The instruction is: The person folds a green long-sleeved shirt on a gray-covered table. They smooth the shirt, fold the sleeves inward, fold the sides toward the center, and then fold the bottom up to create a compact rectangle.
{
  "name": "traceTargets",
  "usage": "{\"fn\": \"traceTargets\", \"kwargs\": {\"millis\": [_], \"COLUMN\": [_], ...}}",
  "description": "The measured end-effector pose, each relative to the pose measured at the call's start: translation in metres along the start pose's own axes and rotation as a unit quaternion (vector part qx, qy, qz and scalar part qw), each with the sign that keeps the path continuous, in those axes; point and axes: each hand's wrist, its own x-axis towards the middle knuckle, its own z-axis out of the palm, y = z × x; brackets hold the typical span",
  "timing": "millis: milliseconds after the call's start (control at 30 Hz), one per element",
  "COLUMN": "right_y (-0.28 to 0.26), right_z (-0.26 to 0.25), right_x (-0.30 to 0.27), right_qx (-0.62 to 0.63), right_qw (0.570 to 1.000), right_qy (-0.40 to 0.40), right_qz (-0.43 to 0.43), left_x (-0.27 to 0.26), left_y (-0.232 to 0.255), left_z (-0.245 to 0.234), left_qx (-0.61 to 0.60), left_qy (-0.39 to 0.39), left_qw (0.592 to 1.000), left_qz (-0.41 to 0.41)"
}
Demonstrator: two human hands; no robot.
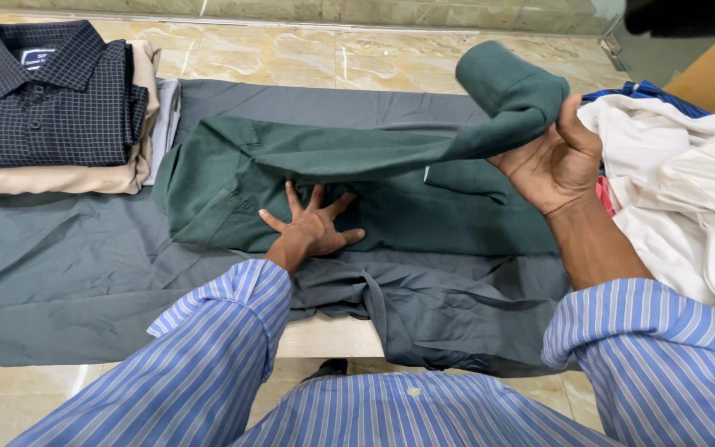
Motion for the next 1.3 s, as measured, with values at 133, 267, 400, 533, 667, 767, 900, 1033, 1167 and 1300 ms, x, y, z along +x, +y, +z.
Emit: {"fn": "traceTargets", "kwargs": {"millis": [133,267,400,533,667,767,900,1033,1167,1300], "right_y": [-0.014,-0.013,0.003,0.027,0.025,0.012,-0.002,-0.005,-0.006,-0.003], "right_z": [-0.012,-0.049,-0.112,-0.155,-0.148,-0.127,-0.108,-0.105,-0.112,-0.116], "right_x": [-0.037,-0.067,-0.089,-0.108,-0.136,-0.142,-0.135,-0.140,-0.154,-0.166], "right_qx": [-0.002,0.032,0.173,0.315,0.195,0.094,-0.063,-0.146,-0.118,-0.212], "right_qw": [1.000,0.995,0.979,0.895,0.875,0.883,0.863,0.821,0.795,0.798], "right_qy": [-0.004,0.089,0.110,0.312,0.443,0.454,0.474,0.515,0.573,0.526], "right_qz": [-0.031,-0.036,-0.010,-0.056,-0.013,0.070,0.162,0.199,0.161,0.203], "left_x": [0.009,0.012,0.015,0.022,0.029,0.031,0.037,0.046,0.047,0.036], "left_y": [0.001,0.002,0.002,-0.002,-0.004,-0.004,-0.006,-0.013,-0.019,-0.022], "left_z": [0.003,0.008,0.013,0.021,0.025,0.026,0.028,0.034,0.044,0.048], "left_qx": [-0.009,-0.011,-0.017,0.006,0.013,0.007,0.010,0.014,0.011,-0.071], "left_qy": [-0.009,-0.015,-0.013,-0.004,-0.009,-0.008,-0.019,-0.005,0.021,0.099], "left_qw": [1.000,1.000,0.999,0.999,0.998,0.998,0.998,0.999,0.999,0.992], "left_qz": [-0.007,-0.017,-0.026,-0.050,-0.061,-0.065,-0.062,-0.044,-0.021,0.044]}}
